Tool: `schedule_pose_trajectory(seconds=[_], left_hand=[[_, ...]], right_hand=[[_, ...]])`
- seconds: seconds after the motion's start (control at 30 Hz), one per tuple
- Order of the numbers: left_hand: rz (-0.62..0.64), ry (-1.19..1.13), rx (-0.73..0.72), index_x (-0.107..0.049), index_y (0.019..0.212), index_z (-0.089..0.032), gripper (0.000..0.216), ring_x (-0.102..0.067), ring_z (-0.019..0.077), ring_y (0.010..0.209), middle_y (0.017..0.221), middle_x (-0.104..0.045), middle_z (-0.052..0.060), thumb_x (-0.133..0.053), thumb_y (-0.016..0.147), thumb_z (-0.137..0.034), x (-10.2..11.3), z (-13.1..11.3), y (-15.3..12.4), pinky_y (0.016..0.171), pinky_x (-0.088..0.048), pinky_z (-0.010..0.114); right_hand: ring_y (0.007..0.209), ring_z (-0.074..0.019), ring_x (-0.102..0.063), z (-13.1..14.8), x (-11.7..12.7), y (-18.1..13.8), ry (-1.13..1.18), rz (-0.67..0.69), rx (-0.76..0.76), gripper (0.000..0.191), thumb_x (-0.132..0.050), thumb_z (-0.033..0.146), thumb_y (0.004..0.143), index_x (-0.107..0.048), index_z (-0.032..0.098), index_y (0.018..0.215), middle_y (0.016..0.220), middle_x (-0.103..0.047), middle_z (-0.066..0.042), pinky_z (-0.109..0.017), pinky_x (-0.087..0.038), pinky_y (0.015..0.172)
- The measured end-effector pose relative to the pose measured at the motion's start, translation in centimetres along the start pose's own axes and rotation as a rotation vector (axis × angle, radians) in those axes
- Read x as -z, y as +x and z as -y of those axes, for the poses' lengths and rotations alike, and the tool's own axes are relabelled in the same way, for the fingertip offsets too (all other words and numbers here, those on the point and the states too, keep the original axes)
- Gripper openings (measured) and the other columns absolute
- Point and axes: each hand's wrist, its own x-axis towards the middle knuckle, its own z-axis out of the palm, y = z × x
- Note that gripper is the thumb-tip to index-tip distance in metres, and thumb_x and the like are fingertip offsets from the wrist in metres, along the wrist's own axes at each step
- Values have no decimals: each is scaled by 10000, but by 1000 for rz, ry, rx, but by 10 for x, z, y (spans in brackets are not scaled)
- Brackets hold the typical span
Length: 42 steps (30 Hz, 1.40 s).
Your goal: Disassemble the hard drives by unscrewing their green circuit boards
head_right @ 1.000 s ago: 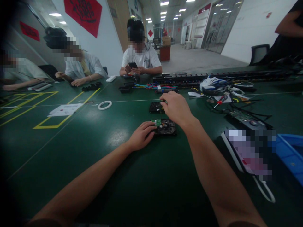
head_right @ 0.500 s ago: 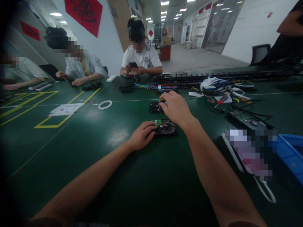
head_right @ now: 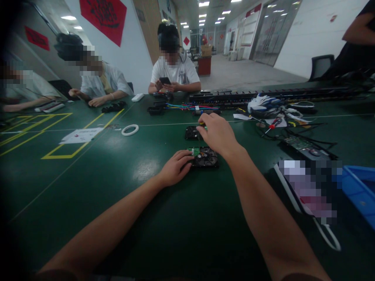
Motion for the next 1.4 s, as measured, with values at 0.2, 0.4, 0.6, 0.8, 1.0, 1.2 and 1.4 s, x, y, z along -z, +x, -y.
schedule_pose_trajectory(seconds=[0.2,0.4,0.6,0.8,1.0,1.2,1.4], left_hand=[[-1,6,3,-601,1298,-214,331,-514,284,1316,1346,-592,122,-503,992,-295,0,-1,0,1111,-470,549],[2,5,4,-599,1299,-212,330,-510,280,1320,1347,-593,119,-502,993,-292,1,-2,1,1114,-469,544],[10,3,8,-596,1306,-208,339,-506,282,1326,1351,-589,124,-506,992,-298,1,-2,0,1116,-466,548],[2,-1,5,-596,1307,-222,337,-515,289,1318,1351,-590,124,-504,992,-300,1,-1,0,1106,-470,567],[4,7,6,-598,1303,-208,336,-508,284,1323,1351,-589,125,-504,993,-299,0,0,0,1112,-469,552],[-4,7,0,-599,1301,-221,332,-517,283,1313,1344,-595,120,-505,991,-293,0,0,0,1108,-473,554],[-10,-2,-3,-597,1304,-225,335,-518,283,1313,1346,-592,119,-507,990,-296,-1,0,-1,1107,-472,557]], right_hand=[[895,-259,-638,-2,1,1,-15,8,-1,146,-599,222,913,-662,195,1042,1035,-705,-98,-399,-457,835],[934,-275,-644,-3,2,1,-29,7,9,183,-585,260,938,-702,196,1064,1063,-719,-108,-429,-468,863],[923,-272,-654,-3,-1,2,-20,-14,-16,150,-593,205,912,-680,181,1032,1041,-721,-113,-426,-481,860],[856,-246,-648,-1,0,2,21,-16,-24,147,-609,224,916,-662,205,1052,1020,-711,-90,-403,-475,832],[942,-270,-634,-1,0,1,-5,-7,13,188,-583,243,934,-681,198,1088,1071,-693,-111,-419,-470,871],[911,-264,-632,-3,-2,1,4,-18,-14,151,-599,201,906,-654,195,1047,1034,-694,-102,-410,-465,853],[901,-262,-625,0,1,0,-14,-8,-1,141,-596,265,934,-669,211,1042,1027,-683,-102,-405,-462,831]])
